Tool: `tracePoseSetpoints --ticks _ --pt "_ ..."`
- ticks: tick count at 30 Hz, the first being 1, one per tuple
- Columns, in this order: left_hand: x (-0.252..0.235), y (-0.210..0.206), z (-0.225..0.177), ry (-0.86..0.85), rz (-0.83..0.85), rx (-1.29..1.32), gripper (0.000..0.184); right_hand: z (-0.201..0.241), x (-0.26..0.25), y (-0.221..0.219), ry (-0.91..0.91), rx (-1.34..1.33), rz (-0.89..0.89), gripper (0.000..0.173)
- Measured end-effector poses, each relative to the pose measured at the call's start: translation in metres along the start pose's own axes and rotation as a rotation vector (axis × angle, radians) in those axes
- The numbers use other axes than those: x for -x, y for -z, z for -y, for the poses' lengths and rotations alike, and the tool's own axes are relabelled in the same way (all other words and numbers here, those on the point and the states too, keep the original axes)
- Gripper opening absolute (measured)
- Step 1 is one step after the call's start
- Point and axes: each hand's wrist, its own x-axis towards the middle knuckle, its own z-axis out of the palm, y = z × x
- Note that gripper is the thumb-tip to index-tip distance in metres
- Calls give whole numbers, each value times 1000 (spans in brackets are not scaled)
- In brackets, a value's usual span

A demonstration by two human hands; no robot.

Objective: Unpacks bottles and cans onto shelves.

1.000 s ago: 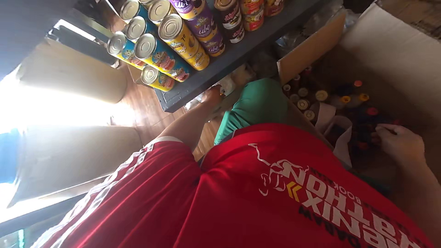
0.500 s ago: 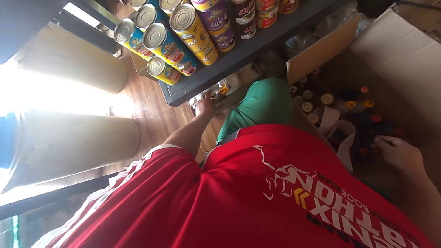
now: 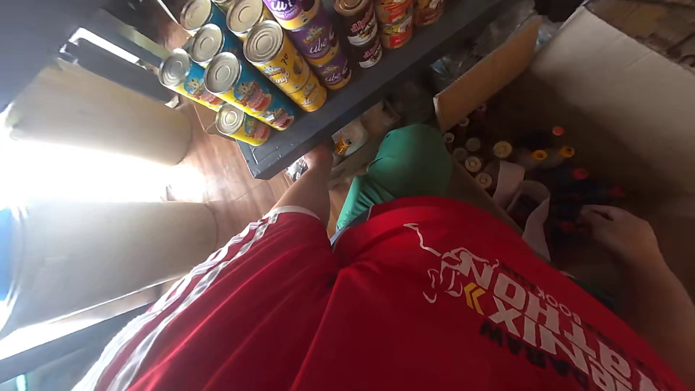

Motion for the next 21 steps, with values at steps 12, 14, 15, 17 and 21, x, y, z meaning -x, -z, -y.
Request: tracePoseSetpoints --ticks 12,14,15,17,21 --pt "31 -8 -19 -279 -76 112 75 14 -10 -3 69 71 114 37" --pt "23 -1 -19 -285 -53 149 63 15 -11 -3 52 61 133 37" --pt "21 3 -20 -295 -30 159 56 15 -11 -3 44 59 138 38" --pt "24 9 -21 -285 35 186 51 14 -11 -2 30 63 151 39" --pt "36 8 -12 -237 32 237 51 10 -8 3 16 51 145 38"
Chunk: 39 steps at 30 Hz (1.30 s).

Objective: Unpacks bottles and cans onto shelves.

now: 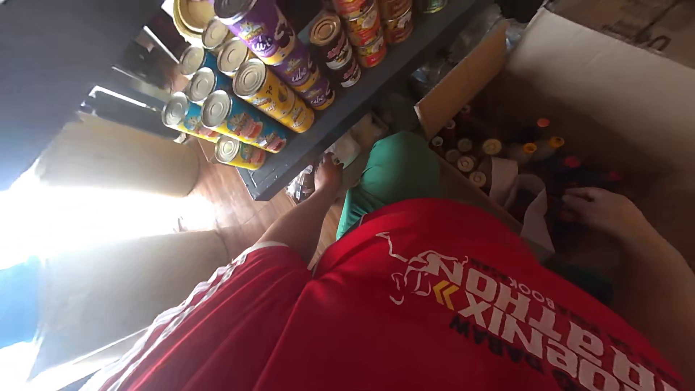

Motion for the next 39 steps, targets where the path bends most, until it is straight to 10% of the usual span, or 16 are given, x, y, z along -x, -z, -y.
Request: tracePoseSetpoints --ticks 22,39 --pt "86 68 -37 -395 -63 2 47 0 0 2 49 3 32 37" --pt "60 161 -338 -872 -20 552 41 5 -3 15 154 -39 -32 37"
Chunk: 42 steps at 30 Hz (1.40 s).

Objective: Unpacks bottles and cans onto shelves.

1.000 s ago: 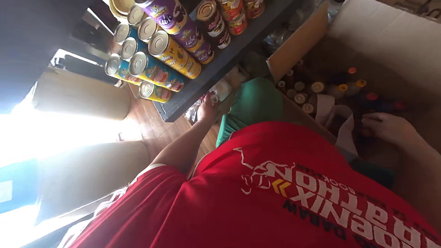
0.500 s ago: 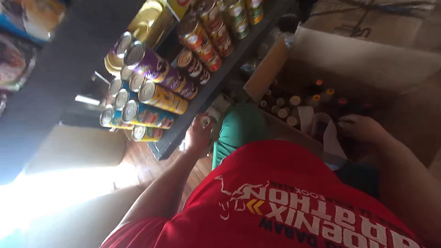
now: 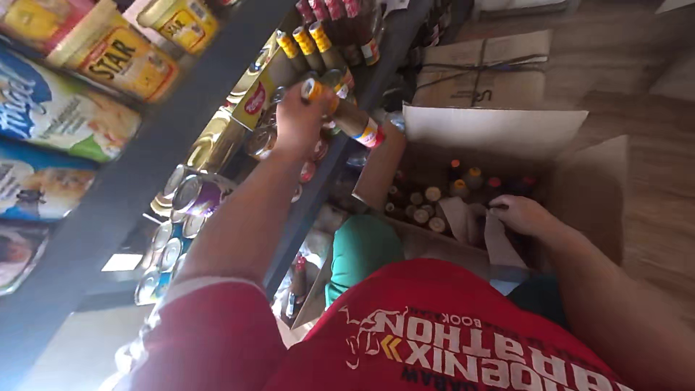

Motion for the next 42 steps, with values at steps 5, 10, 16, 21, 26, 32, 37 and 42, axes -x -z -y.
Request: tracePoseSetpoints --ticks 5,10,16,21,26,32,37,42 --pt "-104 -44 -7 21 -45 -218 49 3 -2 3 -1 -16 -4 36" --pt "-167 -71 0 80 -139 -454 60 5 -6 8 -43 -40 40 36" --pt "-208 -84 17 137 -208 -483 63 3 -13 7 -66 -61 74 36" --pt "-229 -87 22 163 -258 -555 71 5 -16 6 -62 -55 85 36" --pt "-240 -90 24 190 -281 -559 73 8 -18 5 -87 -51 90 36" --pt "-238 -87 25 179 -263 -599 72 9 -17 5 -90 -44 94 35" --pt "-231 -88 27 162 -225 -584 77 8 -15 5 -73 -57 81 35" --pt "-225 -98 38 85 -302 -667 99 11 -12 11 -72 -81 75 34"
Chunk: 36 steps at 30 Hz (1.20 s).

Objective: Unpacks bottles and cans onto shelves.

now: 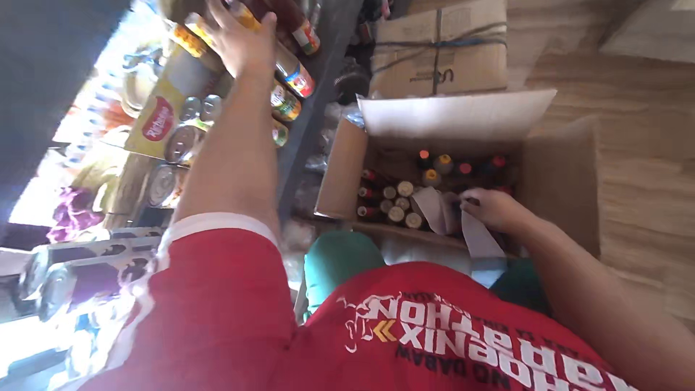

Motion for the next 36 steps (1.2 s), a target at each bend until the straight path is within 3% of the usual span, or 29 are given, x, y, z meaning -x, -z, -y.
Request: tracePoseSetpoints --ticks 4,8,12,16,36 --pt "30 -17 3 -173 58 -211 77 -10 -2 -9 10 -13 -47 29" --pt "78 -14 -1 -426 187 -259 56 -10 1 -11 27 -8 -63 28" --pt "106 -36 17 -699 462 -464 72 -4 0 -6 23 14 -13 35" --pt "93 -77 42 -629 555 -766 78 -3 -1 -5 7 34 6 38" --pt "80 -93 26 -557 557 -982 81 -2 4 -1 -30 30 -24 36"
